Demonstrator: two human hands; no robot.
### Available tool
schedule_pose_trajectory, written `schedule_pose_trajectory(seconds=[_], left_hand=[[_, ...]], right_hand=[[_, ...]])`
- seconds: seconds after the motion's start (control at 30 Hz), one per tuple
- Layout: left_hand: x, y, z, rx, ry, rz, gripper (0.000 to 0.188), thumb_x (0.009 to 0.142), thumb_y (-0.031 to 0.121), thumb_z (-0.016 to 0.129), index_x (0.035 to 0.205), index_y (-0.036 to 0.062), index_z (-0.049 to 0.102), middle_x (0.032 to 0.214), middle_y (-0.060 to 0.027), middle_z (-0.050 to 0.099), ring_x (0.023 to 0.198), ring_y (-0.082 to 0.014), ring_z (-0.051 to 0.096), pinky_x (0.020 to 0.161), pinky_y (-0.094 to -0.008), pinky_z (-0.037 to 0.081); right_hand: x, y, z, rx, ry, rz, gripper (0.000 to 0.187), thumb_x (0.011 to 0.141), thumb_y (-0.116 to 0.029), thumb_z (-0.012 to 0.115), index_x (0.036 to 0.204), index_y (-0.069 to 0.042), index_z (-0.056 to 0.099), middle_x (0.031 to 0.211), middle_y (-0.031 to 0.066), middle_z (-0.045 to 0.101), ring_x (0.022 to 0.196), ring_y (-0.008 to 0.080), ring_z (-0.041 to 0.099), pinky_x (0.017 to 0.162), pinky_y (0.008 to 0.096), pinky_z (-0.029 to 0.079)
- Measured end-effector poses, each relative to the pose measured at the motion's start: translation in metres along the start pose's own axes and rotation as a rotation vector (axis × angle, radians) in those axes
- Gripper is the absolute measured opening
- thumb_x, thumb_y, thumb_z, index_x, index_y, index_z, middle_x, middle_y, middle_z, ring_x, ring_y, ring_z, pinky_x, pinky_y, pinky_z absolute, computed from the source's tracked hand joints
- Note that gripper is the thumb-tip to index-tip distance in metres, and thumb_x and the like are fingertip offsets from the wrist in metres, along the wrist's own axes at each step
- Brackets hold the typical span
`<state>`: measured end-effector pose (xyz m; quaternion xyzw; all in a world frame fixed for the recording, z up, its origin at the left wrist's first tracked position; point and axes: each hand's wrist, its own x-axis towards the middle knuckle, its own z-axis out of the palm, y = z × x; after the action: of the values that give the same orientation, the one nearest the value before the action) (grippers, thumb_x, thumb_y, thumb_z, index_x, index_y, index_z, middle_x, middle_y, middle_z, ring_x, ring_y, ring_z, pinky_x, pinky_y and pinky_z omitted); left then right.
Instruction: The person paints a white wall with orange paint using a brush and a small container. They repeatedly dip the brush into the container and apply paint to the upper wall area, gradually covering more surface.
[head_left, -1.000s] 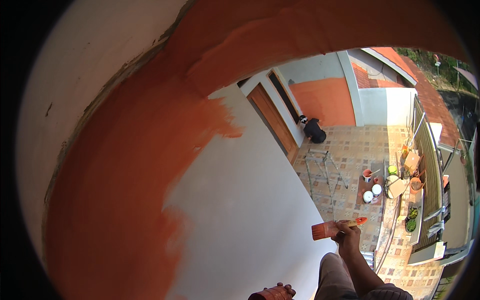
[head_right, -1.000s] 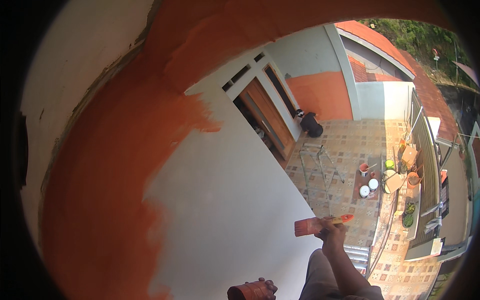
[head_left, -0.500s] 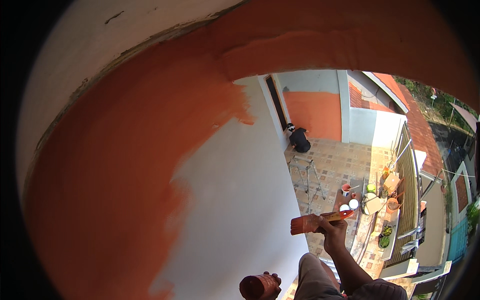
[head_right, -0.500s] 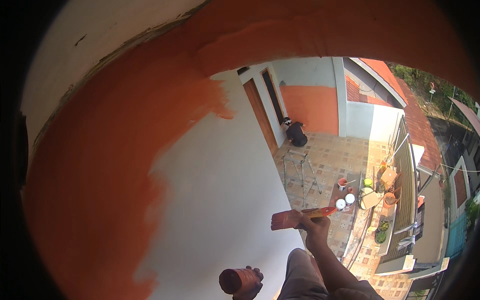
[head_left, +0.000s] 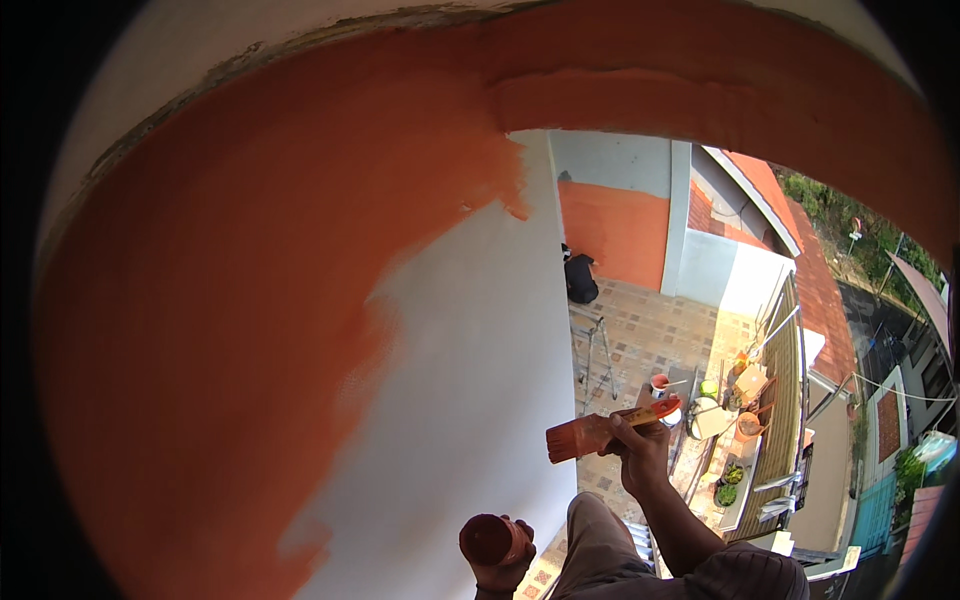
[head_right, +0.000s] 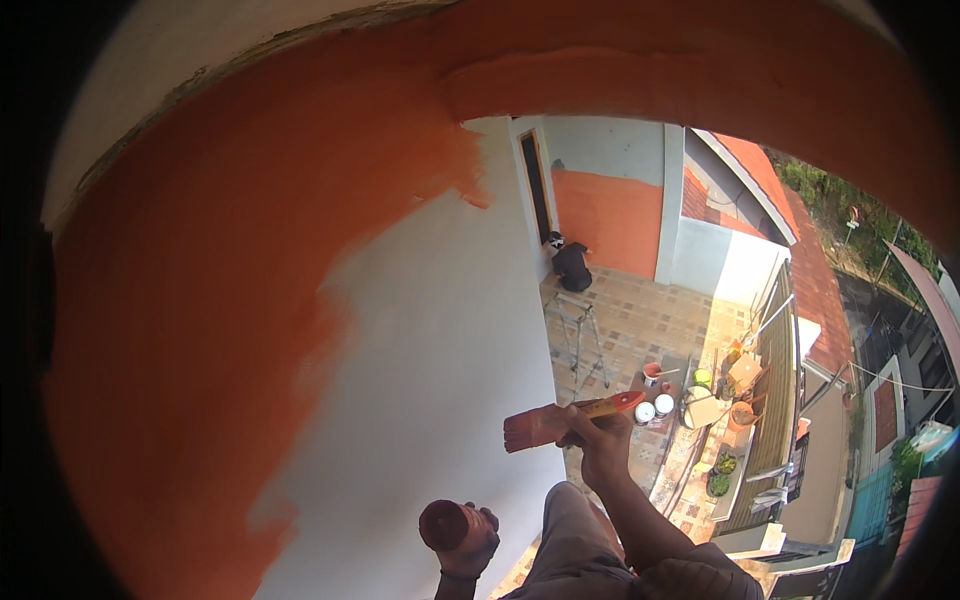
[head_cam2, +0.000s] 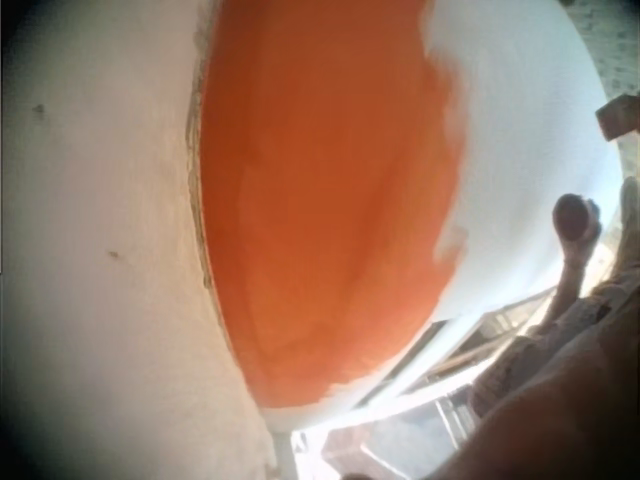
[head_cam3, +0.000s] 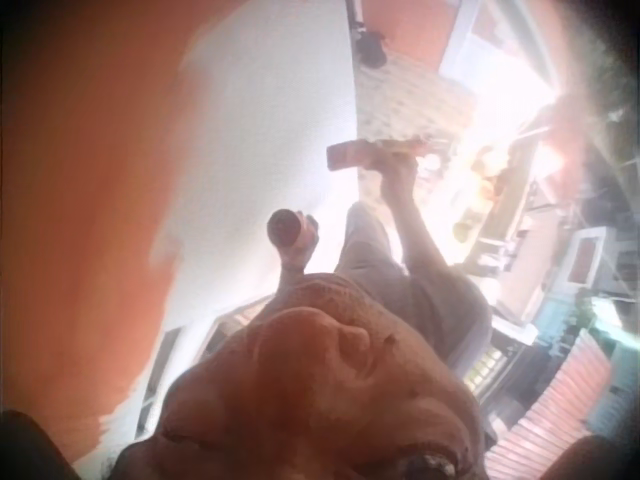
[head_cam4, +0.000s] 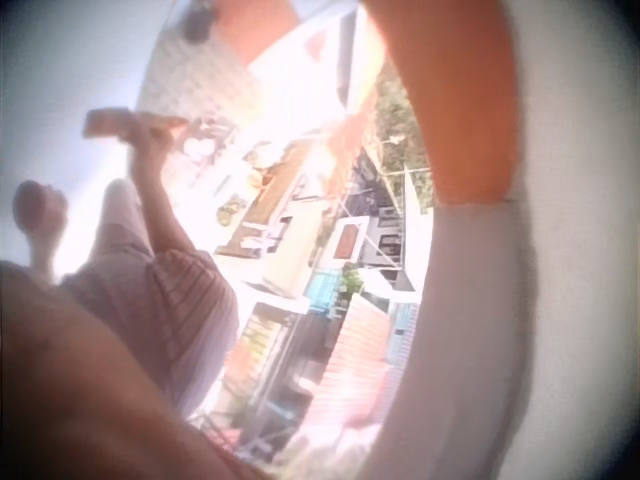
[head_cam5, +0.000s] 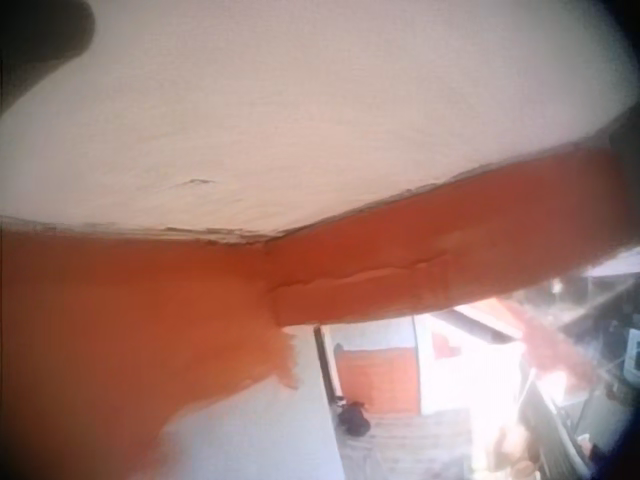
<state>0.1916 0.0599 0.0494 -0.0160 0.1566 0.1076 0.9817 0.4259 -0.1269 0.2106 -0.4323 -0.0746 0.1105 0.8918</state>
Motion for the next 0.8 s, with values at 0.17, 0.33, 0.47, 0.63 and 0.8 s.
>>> schedule_pose_trajectory(seconds=[0.17, 0.33, 0.47, 0.63, 0.8], left_hand=[[-0.005, -0.015, 0.03, 0.874, 0.004, 0.466, 0.053, 0.09, 0.059, 0.063, 0.12, 0.016, 0.066, 0.119, -0.0069, 0.064, 0.119, -0.0317, 0.058, 0.086, -0.0485, 0.055], [-0.004, -0.012, 0.042, 0.742, 0.092, 0.406, 0.052, 0.092, 0.061, 0.058, 0.118, 0.0174, 0.068, 0.116, -0.0128, 0.068, 0.115, -0.0346, 0.061, 0.082, -0.0456, 0.055], [-0.002, -0.007, 0.048, 0.398, 0.052, 0.275, 0.05, 0.095, 0.058, 0.057, 0.119, 0.016, 0.068, 0.112, -0.0119, 0.07, 0.11, -0.0349, 0.063, 0.079, -0.0446, 0.054], [0.001, -0.001, 0.055, 0.087, 0.048, 0.103, 0.048, 0.097, 0.056, 0.056, 0.12, 0.0158, 0.068, 0.111, -0.0107, 0.072, 0.106, -0.0358, 0.065, 0.075, -0.0447, 0.053], [0.005, -0.007, 0.065, 0.362, 0.026, 0.244, 0.047, 0.099, 0.054, 0.054, 0.124, 0.0162, 0.066, 0.115, -0.0099, 0.071, 0.107, -0.0358, 0.066, 0.077, -0.0467, 0.053]], right_hand=[[-0.007, -0.008, 0.013, 0.022, -0.049, 0.014, 0.018, 0.096, -0.01, 0.074, 0.105, 0.005, 0.068, 0.092, 0.0157, 0.075, 0.071, 0.021, 0.072, 0.06, 0.0331, 0.058], [-0.012, -0.013, 0.023, 0.085, -0.096, 0.026, 0.015, 0.099, -0.009, 0.072, 0.104, 0.004, 0.068, 0.093, 0.0165, 0.076, 0.072, 0.0212, 0.073, 0.061, 0.0338, 0.059], [-0.013, -0.015, 0.029, 0.093, -0.143, 0.006, 0.014, 0.099, -0.009, 0.072, 0.104, 0.004, 0.068, 0.093, 0.017, 0.076, 0.074, 0.0218, 0.074, 0.062, 0.0343, 0.06], [-0.017, -0.02, 0.04, 0.089, -0.157, -0.027, 0.016, 0.097, -0.009, 0.074, 0.103, 0.004, 0.067, 0.091, 0.0169, 0.075, 0.074, 0.023, 0.074, 0.063, 0.0348, 0.061], [-0.021, -0.026, 0.05, 0.058, -0.193, -0.085, 0.018, 0.095, -0.008, 0.076, 0.104, 0.004, 0.067, 0.091, 0.0157, 0.074, 0.077, 0.022, 0.074, 0.067, 0.0347, 0.061]])
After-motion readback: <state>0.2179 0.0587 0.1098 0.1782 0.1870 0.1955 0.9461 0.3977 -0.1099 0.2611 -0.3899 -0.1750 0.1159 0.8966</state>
